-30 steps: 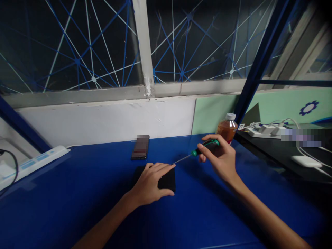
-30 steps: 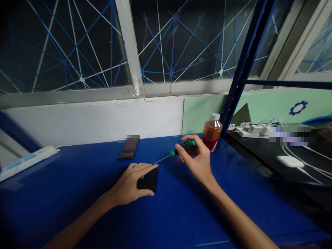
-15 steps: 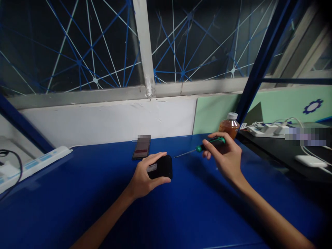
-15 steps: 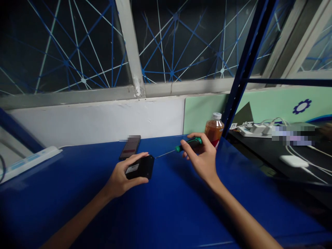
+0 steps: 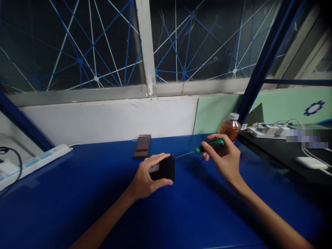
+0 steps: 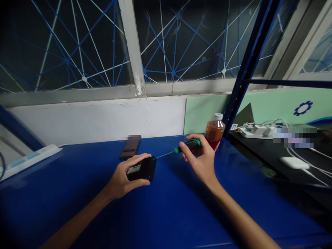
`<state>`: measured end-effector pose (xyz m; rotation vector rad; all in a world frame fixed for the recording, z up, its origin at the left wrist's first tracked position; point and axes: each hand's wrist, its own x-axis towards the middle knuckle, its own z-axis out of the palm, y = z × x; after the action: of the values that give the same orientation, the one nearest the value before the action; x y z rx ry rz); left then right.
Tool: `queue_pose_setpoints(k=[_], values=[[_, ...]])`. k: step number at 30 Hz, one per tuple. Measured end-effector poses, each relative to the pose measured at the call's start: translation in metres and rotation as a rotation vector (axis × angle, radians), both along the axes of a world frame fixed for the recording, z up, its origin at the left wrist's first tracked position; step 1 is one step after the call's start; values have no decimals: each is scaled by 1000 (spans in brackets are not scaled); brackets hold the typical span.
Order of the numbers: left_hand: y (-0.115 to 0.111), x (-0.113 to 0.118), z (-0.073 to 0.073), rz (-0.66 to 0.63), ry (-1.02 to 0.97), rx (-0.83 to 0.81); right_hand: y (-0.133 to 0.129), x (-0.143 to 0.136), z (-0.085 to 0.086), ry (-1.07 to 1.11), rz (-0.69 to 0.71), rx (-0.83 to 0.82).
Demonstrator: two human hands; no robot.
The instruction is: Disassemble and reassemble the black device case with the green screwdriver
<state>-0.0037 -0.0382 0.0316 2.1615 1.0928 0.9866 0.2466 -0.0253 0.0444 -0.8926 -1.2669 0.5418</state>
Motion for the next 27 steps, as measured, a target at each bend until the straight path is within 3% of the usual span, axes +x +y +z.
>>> queue_pose_setpoints(k=[16, 24, 27], values=[[1, 1, -2, 19, -2, 36, -3, 4, 1, -46, 73, 21], [1, 1, -2, 25, 3, 26, -4, 2, 2, -56, -8, -15], [0, 1, -2, 26, 2, 27, -3, 4, 2, -49, 29, -40]])
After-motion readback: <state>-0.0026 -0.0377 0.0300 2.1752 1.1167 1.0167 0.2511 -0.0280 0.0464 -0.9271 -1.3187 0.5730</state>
